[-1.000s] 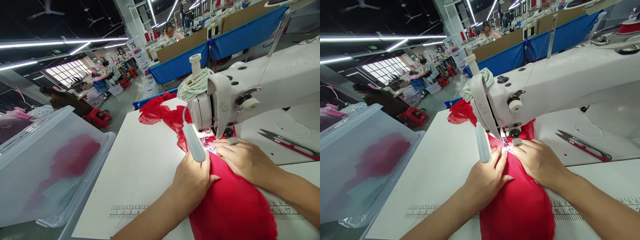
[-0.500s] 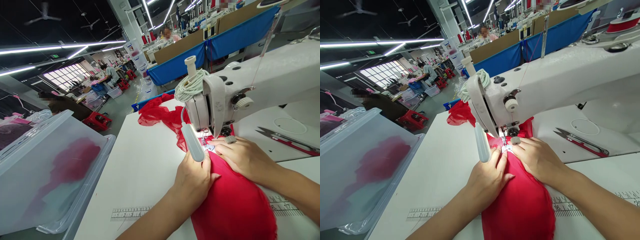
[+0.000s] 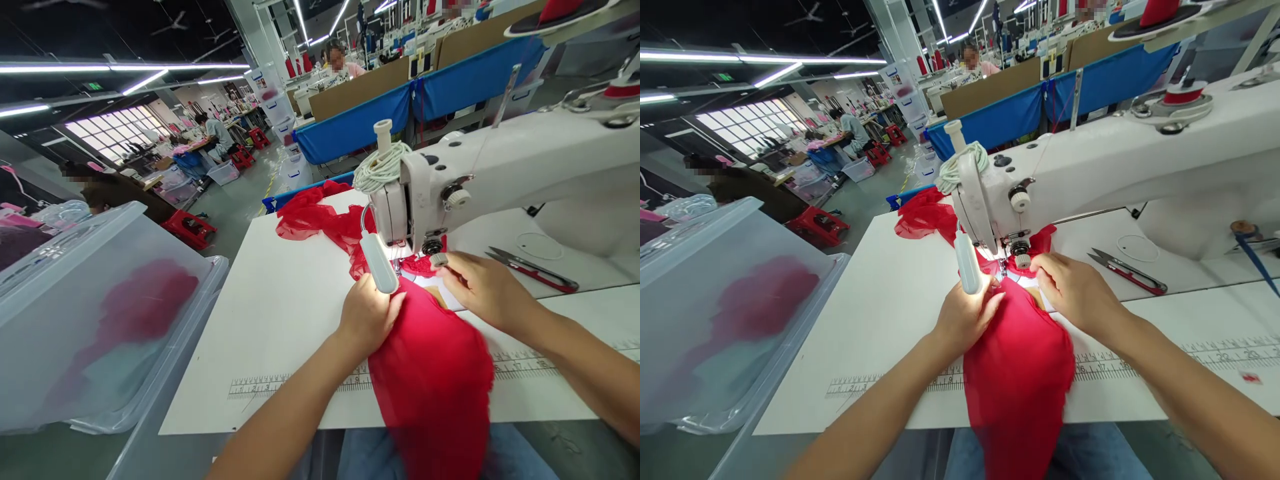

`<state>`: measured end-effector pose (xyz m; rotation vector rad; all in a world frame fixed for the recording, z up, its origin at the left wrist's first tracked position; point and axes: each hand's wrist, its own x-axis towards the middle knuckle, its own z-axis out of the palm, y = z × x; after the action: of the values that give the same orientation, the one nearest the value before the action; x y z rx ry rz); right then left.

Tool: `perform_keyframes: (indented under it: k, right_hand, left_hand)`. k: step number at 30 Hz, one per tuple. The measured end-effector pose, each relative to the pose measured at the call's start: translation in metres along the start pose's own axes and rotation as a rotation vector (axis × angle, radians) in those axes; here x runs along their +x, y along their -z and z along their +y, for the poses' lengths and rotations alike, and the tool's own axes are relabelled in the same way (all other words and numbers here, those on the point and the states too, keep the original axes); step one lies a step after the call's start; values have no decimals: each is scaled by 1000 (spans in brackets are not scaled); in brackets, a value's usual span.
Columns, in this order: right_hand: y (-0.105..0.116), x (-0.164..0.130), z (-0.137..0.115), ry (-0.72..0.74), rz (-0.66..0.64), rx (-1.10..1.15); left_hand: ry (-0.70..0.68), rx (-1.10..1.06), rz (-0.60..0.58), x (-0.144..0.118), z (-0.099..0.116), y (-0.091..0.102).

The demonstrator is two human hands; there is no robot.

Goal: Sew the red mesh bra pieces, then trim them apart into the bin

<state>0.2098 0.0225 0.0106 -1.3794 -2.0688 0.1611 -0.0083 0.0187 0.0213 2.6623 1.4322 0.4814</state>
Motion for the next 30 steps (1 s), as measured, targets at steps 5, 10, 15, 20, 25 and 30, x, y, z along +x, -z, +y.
perform_keyframes:
  k: [5, 10, 15, 20, 25, 30]
  right_hand:
    - [25, -29, -16, -327, -441, -29]
    - [28, -54, -31, -392, -404, 121]
    - [25, -56, -39, -595, -315, 626]
    - [20, -44, -47, -590, -215, 420]
    - [11, -35, -45, -525, -236, 216]
    - [11, -29, -51, -753, -43, 840]
  left_hand:
    - [-112, -32, -233, -4, 21, 18]
    - [-162, 150, -383, -17, 45, 31]
    - [-113, 188, -342, -45, 49, 26]
    - [-159, 114, -207, -59, 58, 21]
    - [-159, 1, -169, -63, 66, 14]
    - [-178, -121, -233, -76, 68, 19]
